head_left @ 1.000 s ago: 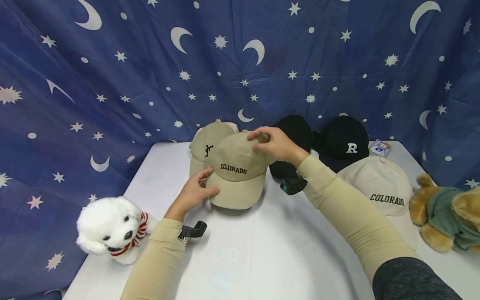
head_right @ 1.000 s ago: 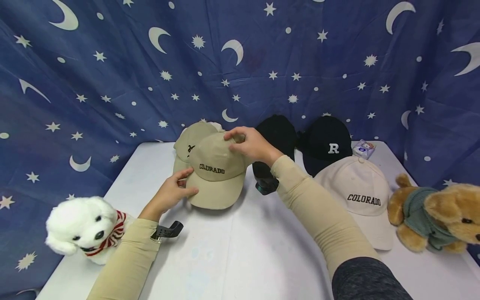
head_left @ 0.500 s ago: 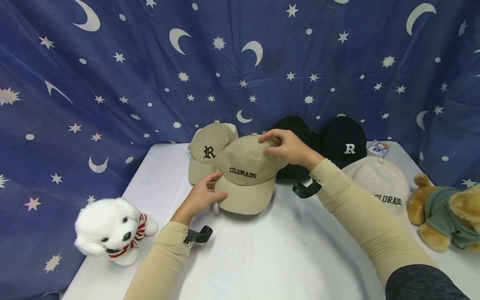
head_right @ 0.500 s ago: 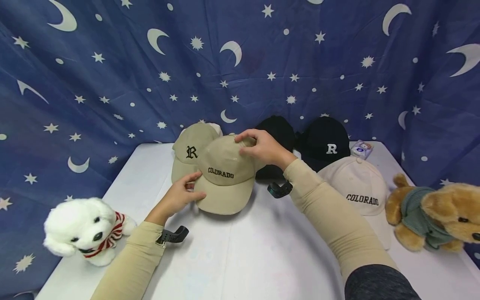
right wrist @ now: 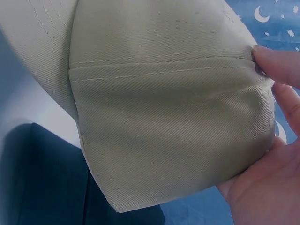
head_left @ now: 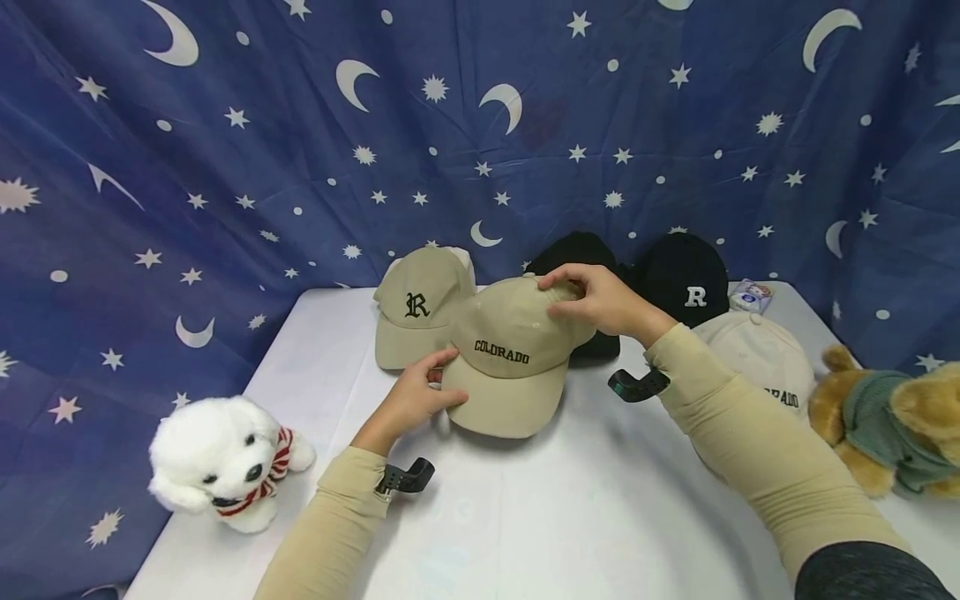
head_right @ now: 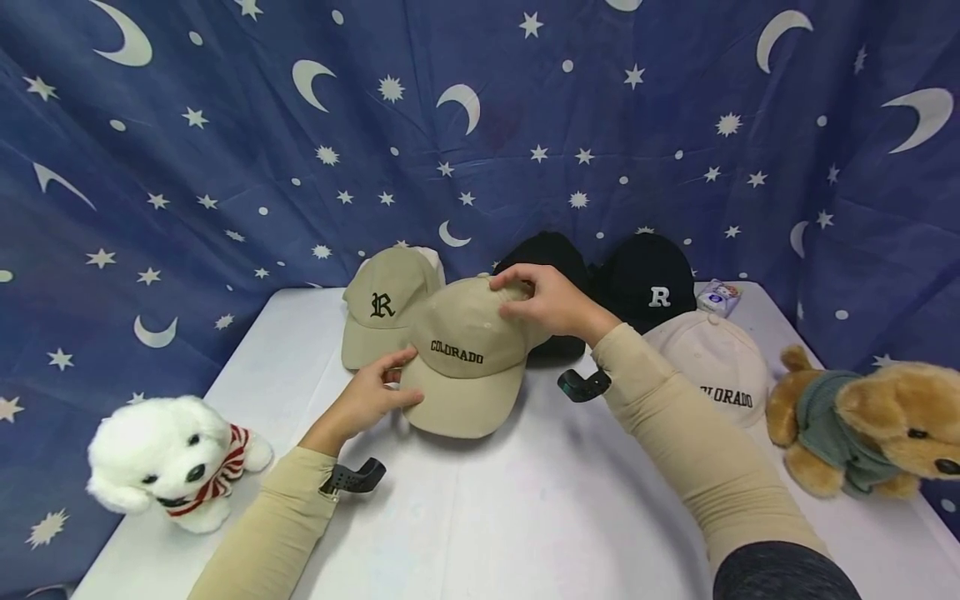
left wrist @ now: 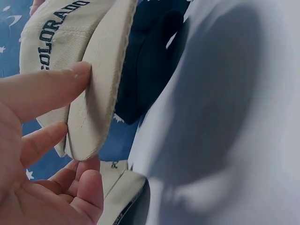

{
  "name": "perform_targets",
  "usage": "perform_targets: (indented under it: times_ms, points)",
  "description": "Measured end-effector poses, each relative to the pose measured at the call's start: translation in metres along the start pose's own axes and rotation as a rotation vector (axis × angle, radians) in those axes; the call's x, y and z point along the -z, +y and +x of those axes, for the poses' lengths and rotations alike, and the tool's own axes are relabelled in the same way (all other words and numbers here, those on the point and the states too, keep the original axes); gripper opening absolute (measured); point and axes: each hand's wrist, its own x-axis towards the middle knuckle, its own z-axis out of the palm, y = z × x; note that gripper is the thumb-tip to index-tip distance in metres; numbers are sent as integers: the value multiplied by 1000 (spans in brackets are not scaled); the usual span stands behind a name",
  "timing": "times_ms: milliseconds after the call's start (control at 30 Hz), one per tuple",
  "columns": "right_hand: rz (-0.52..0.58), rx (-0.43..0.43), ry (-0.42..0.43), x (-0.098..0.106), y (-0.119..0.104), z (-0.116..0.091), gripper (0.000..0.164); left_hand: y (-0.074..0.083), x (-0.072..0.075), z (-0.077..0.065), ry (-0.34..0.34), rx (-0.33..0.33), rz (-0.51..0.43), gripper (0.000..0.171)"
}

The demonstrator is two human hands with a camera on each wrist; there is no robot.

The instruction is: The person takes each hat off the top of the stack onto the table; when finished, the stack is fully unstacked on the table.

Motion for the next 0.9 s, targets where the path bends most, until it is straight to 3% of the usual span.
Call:
perform_targets:
  times_ms: [900]
  points:
    - [-105, -91, 47, 28, 8, -43, 29, 12, -35, -8, -97, -35, -56, 73]
